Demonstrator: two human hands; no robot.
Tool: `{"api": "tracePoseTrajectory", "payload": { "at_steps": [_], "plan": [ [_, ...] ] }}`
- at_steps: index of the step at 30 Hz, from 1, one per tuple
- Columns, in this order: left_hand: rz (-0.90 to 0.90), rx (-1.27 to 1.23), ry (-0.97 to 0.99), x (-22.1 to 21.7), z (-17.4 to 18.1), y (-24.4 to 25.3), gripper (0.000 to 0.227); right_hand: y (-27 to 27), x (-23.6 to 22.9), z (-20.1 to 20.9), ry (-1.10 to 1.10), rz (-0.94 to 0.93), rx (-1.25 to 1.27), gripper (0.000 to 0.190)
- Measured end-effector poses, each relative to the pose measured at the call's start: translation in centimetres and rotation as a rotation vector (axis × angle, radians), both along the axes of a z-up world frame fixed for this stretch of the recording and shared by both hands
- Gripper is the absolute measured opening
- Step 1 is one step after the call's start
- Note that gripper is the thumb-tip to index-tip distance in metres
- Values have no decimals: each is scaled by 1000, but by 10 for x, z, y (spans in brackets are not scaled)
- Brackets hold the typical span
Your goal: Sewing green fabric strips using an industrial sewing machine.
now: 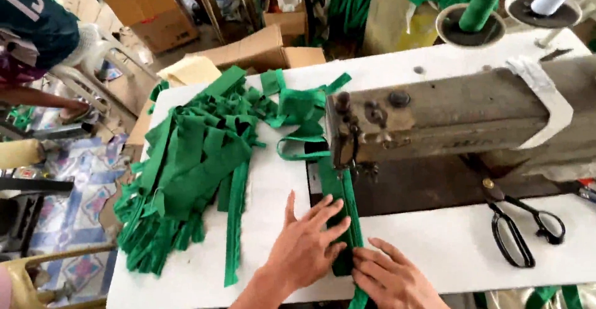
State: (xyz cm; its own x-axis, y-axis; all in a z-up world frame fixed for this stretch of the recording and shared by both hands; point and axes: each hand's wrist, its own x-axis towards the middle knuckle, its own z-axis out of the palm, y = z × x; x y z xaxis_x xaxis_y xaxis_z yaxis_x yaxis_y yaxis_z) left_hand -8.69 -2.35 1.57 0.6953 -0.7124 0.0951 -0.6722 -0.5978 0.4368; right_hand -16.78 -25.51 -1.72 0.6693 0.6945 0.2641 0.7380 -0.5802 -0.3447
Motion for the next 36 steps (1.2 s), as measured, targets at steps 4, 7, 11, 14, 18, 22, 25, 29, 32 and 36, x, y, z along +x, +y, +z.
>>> {"api": "tracePoseTrajectory", "payload": {
  "at_steps": [4,7,11,14,18,22,25,29,32,36],
  "plan": [
    [20,-26,-52,20,-4,1,39,2,23,6,-12,-11,25,19],
    [27,-15,-86,37,-6,1,40,4,45,15,-99,27,93,18],
    [48,73,-61,50,-11,1,45,7,57,21,-137,3,80,14],
    [51,40,-104,40,-15,1,41,4,54,14,-119,-14,42,16],
    [14,-74,-116,10,-12,1,32,1,45,12,-143,13,36,20],
    [41,-112,-138,12,-18,4,29,0,50,14,-107,39,40,22],
    [19,-87,-112,27,-19,5,29,0,63,10,-172,39,49,19],
    [21,-39,-127,44,-23,6,33,-1,80,5,-210,3,59,19],
    [13,-41,-127,44,-23,9,45,-3,85,-3,-152,-31,47,19],
    [121,-176,-269,32,-45,6,28,9,80,5,-72,-156,382,12]
  ]
}}
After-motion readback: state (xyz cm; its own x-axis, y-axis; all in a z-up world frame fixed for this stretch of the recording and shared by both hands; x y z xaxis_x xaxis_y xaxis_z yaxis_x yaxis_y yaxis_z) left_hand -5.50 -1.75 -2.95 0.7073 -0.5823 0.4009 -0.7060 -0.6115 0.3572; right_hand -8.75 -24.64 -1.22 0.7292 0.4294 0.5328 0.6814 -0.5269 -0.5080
